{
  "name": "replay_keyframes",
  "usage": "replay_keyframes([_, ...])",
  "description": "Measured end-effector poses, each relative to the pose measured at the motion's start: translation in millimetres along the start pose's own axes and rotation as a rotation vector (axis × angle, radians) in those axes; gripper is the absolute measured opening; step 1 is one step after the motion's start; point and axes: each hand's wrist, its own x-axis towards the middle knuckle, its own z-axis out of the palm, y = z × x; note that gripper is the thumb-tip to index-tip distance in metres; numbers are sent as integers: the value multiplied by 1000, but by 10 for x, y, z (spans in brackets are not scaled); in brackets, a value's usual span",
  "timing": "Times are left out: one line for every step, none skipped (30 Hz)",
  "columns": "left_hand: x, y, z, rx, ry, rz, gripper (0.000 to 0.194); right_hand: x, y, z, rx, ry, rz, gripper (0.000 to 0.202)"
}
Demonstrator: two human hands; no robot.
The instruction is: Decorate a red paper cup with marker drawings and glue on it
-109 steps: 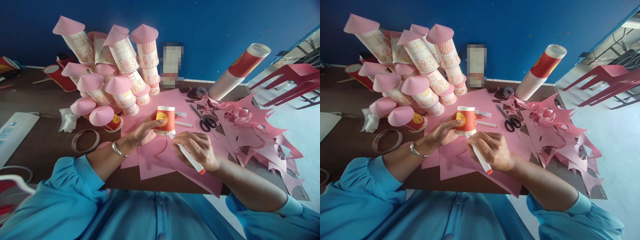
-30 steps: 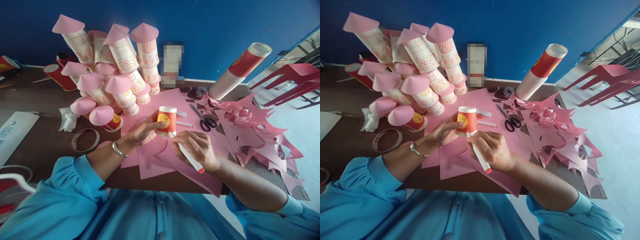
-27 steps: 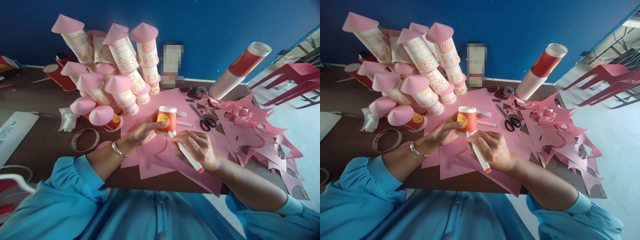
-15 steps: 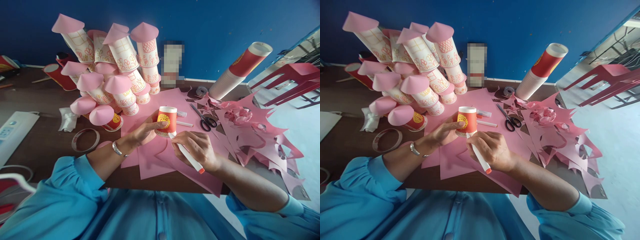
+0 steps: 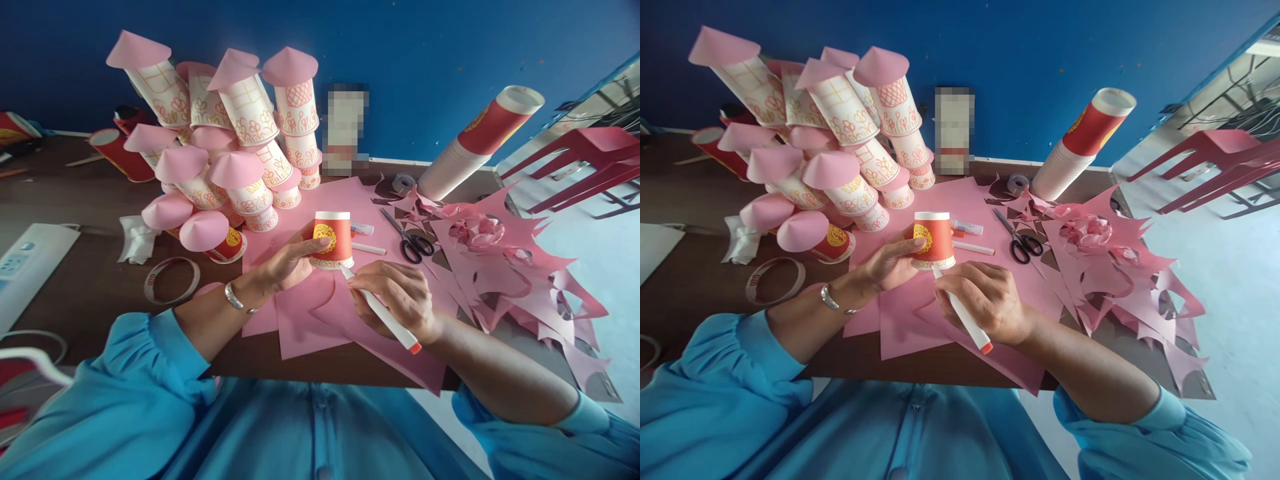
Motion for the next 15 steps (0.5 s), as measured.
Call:
replay_keyframes([-7,-4,-13,-3,14,-7,53,1,2,3,-3,9,-4,21])
replay_keyframes([-11,-10,-28,-7,29,-14,52,0,3,8,-3,13,-8,21])
replay_keyframes([-11,-19,-43,-13,42,-20,52,-2,3,13,1,15,-9,22])
replay_keyframes([-6,-30,-57,-23,50,-22,52,-5,2,18,6,15,-6,23])
replay_keyframes([2,-43,-67,-37,53,-20,53,-10,1,24,13,17,-3,24])
replay_keyframes([14,-55,-73,-52,52,-14,53,-15,-1,31,18,17,0,25])
replay_keyframes([25,-65,-73,-64,46,-4,54,-21,-3,37,23,17,3,25])
replay_keyframes([35,-72,-67,-71,37,6,56,-26,-6,43,27,16,6,24])
replay_keyframes([41,-73,-56,-70,29,16,58,-31,-9,49,31,13,6,24])
replay_keyframes([41,-70,-42,-63,19,20,61,-35,-12,54,35,10,3,24])
replay_keyframes([36,-63,-26,-51,10,19,64,-37,-15,57,41,5,-1,23])
replay_keyframes([26,-53,-12,-37,6,14,67,-38,-18,59,46,-2,-7,23])
replay_keyframes([14,-43,1,-22,8,7,69,-37,-21,59,50,-7,-16,22])
replay_keyframes([0,-33,10,-10,16,2,70,-35,-24,58,49,-10,-24,21])
replay_keyframes([-11,-26,16,-1,27,0,69,-32,-25,54,46,-13,-29,20])
